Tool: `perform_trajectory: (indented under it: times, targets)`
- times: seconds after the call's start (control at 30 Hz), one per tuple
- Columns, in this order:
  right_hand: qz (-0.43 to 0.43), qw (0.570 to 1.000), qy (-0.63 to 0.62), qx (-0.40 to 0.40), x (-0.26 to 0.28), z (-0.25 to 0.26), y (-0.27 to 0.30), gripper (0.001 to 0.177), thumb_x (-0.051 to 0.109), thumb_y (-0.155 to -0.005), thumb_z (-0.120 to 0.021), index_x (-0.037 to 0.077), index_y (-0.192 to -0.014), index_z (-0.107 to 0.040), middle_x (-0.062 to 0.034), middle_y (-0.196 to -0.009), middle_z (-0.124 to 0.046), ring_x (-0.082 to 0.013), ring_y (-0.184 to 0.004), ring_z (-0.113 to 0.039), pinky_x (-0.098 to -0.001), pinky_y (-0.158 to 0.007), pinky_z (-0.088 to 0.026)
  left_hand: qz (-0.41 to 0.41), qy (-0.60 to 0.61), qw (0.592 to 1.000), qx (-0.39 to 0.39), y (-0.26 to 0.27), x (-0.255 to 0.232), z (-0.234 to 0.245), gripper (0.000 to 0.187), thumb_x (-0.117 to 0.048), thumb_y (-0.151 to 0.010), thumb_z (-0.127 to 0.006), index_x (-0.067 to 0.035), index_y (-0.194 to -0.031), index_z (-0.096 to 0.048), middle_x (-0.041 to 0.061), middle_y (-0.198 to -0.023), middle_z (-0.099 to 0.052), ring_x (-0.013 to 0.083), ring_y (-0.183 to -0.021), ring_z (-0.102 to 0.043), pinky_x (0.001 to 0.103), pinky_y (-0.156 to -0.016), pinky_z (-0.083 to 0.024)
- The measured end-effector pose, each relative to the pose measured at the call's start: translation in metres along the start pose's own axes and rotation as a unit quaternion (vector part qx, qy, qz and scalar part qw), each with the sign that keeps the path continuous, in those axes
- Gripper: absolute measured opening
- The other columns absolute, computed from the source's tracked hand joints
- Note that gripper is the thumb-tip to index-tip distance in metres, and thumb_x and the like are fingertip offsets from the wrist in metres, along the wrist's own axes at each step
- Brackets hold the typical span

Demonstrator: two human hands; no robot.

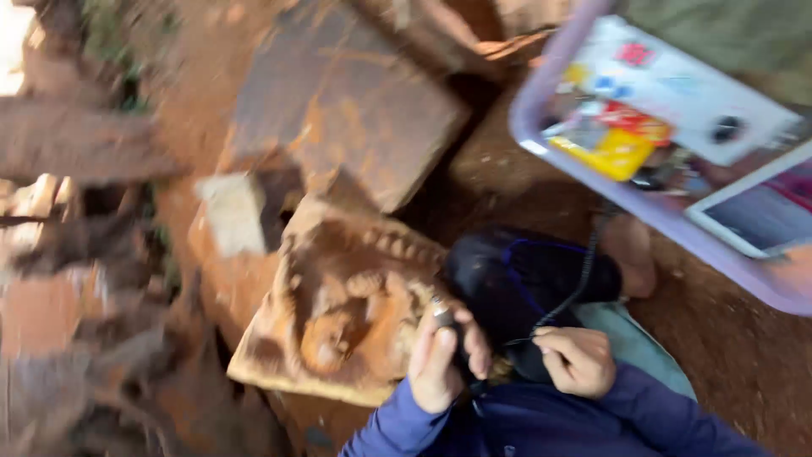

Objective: Carving intricate details into a wooden sculpture using a rotary power tool.

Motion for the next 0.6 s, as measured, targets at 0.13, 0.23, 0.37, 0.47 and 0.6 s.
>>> perform_trajectory:
  times: [0.13,0.23,0.37,0.47,0.6]
  targets:
    - [0.006,1.0,-0.017,0.014,0.001,-0.01,0.003,0.022,-0.006,-0.068,-0.072,0.001,-0.089,-0.069,-0.0149,-0.09,-0.077,-0.0183,-0.052,-0.065,-0.0274,-0.054,-0.054,-0.025,0.001,1.0,0.002,0.005,-0.004,0.014,0.031,-0.018,-0.108,-0.048,0.005,-0.129,-0.046,0.016,-0.09,-0.059,0.0195,-0.064,-0.055,0.028,-0.059,-0.05]
    - [0.012,1.0,0.005,0.007,0.003,-0.011,0.006,0.019,-0.005,-0.071,-0.073,0.0,-0.089,-0.068,-0.0162,-0.092,-0.077,-0.0157,-0.049,-0.061,-0.026,-0.053,-0.052,-0.037,-0.037,0.998,0.039,0.007,-0.013,0.004,0.028,-0.018,-0.11,-0.045,0.003,-0.129,-0.048,0.013,-0.088,-0.06,0.0177,-0.064,-0.055,0.026,-0.061,-0.05]
    - [-0.019,1.0,0.008,0.005,0.002,-0.016,0.011,0.021,-0.006,-0.071,-0.072,0.002,-0.09,-0.068,-0.0132,-0.094,-0.078,-0.0178,-0.056,-0.066,-0.0262,-0.057,-0.053,-0.044,-0.045,0.997,0.034,0.014,-0.016,0.008,0.03,-0.017,-0.107,-0.051,0.004,-0.13,-0.049,0.014,-0.09,-0.062,0.0179,-0.066,-0.057,0.027,-0.062,-0.05]
    - [-0.064,0.998,0.002,-0.019,0.023,0.005,-0.006,0.021,0.0,-0.075,-0.071,0.003,-0.095,-0.069,-0.0119,-0.097,-0.077,-0.0179,-0.058,-0.063,-0.0267,-0.058,-0.052,-0.039,-0.051,0.997,0.039,0.014,-0.008,0.006,0.03,-0.01,-0.103,-0.053,0.005,-0.129,-0.05,0.019,-0.098,-0.065,0.0245,-0.077,-0.063,0.033,-0.073,-0.054]
    - [-0.051,0.992,-0.102,0.053,0.084,0.011,-0.055,0.052,0.041,-0.082,-0.068,-0.001,-0.113,-0.069,-0.0137,-0.098,-0.072,-0.0255,-0.08,-0.065,-0.0367,-0.076,-0.053,-0.065,-0.104,0.992,0.025,0.018,-0.008,0.005,0.032,0.007,-0.091,-0.065,0.003,-0.121,-0.055,0.021,-0.108,-0.071,0.0335,-0.103,-0.073,0.044,-0.098,-0.057]
Point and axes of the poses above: each hand's wrist, its own y-axis away from the middle knuckle, its own z-axis out of the back of the hand, x = y × z, the point moved 10 cm from there along -y, towards the middle knuckle
